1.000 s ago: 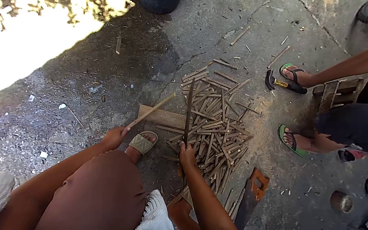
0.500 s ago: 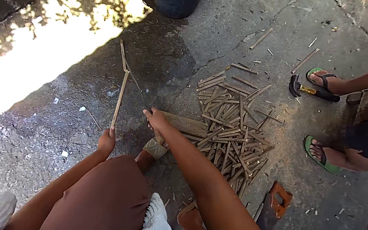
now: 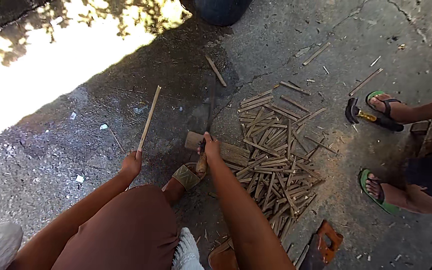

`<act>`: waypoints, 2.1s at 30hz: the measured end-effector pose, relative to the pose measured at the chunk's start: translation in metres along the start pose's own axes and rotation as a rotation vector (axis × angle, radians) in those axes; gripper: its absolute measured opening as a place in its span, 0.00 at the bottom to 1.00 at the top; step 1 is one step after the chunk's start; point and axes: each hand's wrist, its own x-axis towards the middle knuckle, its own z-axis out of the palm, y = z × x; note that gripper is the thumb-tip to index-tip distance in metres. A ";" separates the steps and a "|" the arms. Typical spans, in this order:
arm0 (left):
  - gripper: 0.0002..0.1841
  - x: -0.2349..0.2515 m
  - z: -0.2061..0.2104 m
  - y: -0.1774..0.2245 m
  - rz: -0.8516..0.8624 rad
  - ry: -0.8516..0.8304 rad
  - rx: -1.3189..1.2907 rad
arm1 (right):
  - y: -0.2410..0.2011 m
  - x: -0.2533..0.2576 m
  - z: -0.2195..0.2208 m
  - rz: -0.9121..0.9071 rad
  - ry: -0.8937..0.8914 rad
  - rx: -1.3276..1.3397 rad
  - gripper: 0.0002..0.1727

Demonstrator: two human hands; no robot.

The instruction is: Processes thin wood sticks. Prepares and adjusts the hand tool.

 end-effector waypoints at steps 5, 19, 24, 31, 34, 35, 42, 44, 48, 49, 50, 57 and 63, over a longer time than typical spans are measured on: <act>0.33 -0.008 0.012 0.004 0.054 -0.042 0.041 | 0.027 -0.016 -0.048 -0.032 0.317 0.196 0.25; 0.35 -0.006 0.106 0.122 0.364 -0.424 0.460 | 0.137 -0.094 -0.129 -0.443 0.214 -0.648 0.27; 0.38 0.006 0.127 0.138 0.292 -0.366 0.589 | 0.175 -0.098 -0.145 -0.195 0.154 -0.785 0.28; 0.34 0.027 0.091 0.079 0.407 -0.026 0.541 | 0.165 -0.074 -0.161 0.035 0.012 -0.796 0.26; 0.34 0.024 0.055 0.031 0.342 -0.110 0.679 | 0.168 -0.068 -0.164 0.025 -0.003 -0.761 0.26; 0.35 0.022 0.045 0.017 0.319 -0.140 0.718 | 0.170 -0.066 -0.165 0.022 -0.002 -0.747 0.26; 0.24 0.018 0.028 -0.008 0.394 -0.405 0.704 | 0.179 -0.064 -0.154 0.006 0.085 -0.618 0.26; 0.22 0.009 0.036 -0.012 0.457 -0.367 0.589 | 0.173 -0.062 -0.150 0.018 0.121 -0.639 0.27; 0.24 -0.004 0.052 -0.015 0.451 -0.274 0.528 | 0.145 -0.054 -0.136 0.041 0.130 -0.715 0.28; 0.24 -0.004 0.054 -0.013 0.432 -0.259 0.521 | 0.136 -0.052 -0.132 0.032 0.139 -0.713 0.28; 0.24 -0.005 0.057 -0.009 0.408 -0.256 0.519 | 0.127 -0.049 -0.127 0.016 0.152 -0.706 0.27; 0.25 -0.015 0.068 0.021 0.260 -0.292 0.597 | 0.125 -0.037 -0.107 -0.046 0.161 -0.712 0.27; 0.24 -0.025 0.079 0.020 0.236 -0.274 0.612 | 0.117 -0.040 -0.105 -0.005 0.118 -0.710 0.26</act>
